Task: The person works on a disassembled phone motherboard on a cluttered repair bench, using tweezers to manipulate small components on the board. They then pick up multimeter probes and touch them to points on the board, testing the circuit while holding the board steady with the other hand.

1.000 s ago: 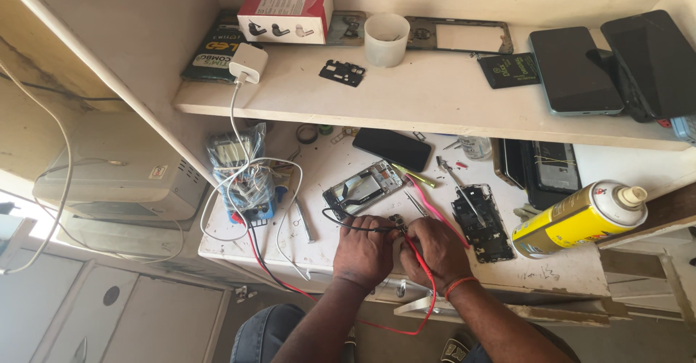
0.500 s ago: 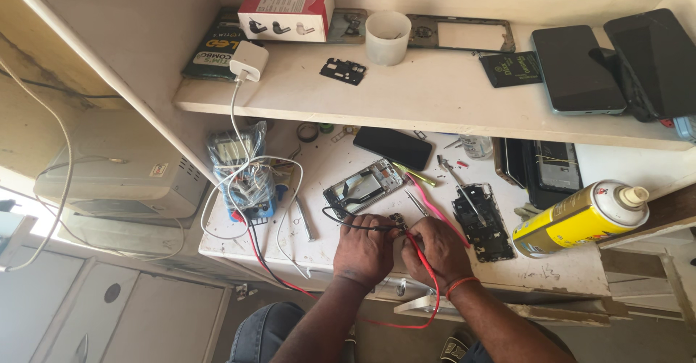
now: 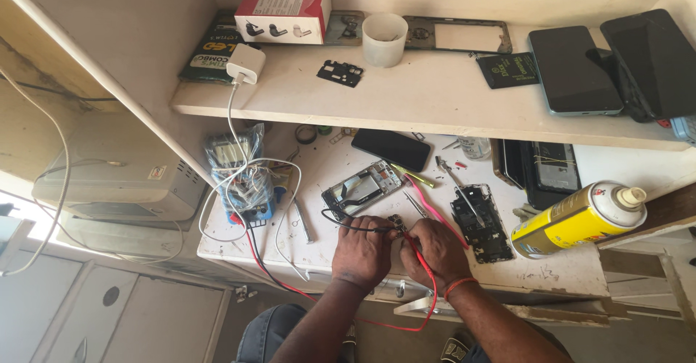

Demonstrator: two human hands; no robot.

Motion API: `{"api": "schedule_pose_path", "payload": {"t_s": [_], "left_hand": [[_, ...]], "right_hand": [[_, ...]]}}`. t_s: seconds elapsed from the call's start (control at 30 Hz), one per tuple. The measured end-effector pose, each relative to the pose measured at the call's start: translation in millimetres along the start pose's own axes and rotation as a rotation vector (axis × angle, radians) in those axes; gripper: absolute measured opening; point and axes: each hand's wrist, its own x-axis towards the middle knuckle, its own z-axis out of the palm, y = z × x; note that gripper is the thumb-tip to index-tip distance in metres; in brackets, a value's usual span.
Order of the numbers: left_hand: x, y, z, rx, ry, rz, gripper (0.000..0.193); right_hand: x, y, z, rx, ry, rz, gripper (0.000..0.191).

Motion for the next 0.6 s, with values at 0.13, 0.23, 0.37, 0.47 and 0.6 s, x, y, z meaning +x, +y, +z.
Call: {"api": "schedule_pose_path", "payload": {"t_s": [0.13,0.23,0.37,0.47,0.6], "left_hand": [[0.8,-0.1,0.1,0.002,-0.004,0.005,0.02],[-0.2,-0.1,-1.0,-0.003,0.002,0.015,0.021],[0.2,0.0,-2.2,0.0,0.001,0.017,0.022],[1.2,0.3,-1.9,0.008,0.004,0.017,0.022],[0.1,0.2,-0.3,0.012,0.003,-0.002,0.02]], "right_hand": [[-0.6,1.1,1.2,-0.014,0.002,0.001,0.018],[-0.2,1.8,2.5,-0.022,0.01,-0.016,0.018],[0.3,1.5,3.0,-0.005,0.013,-0.008,0.017],[0.3,0.5,2.2,-0.012,0.012,-0.016,0.017],[0.1,-1.3,0.2,0.003,0.014,-0.023,0.018]]}}
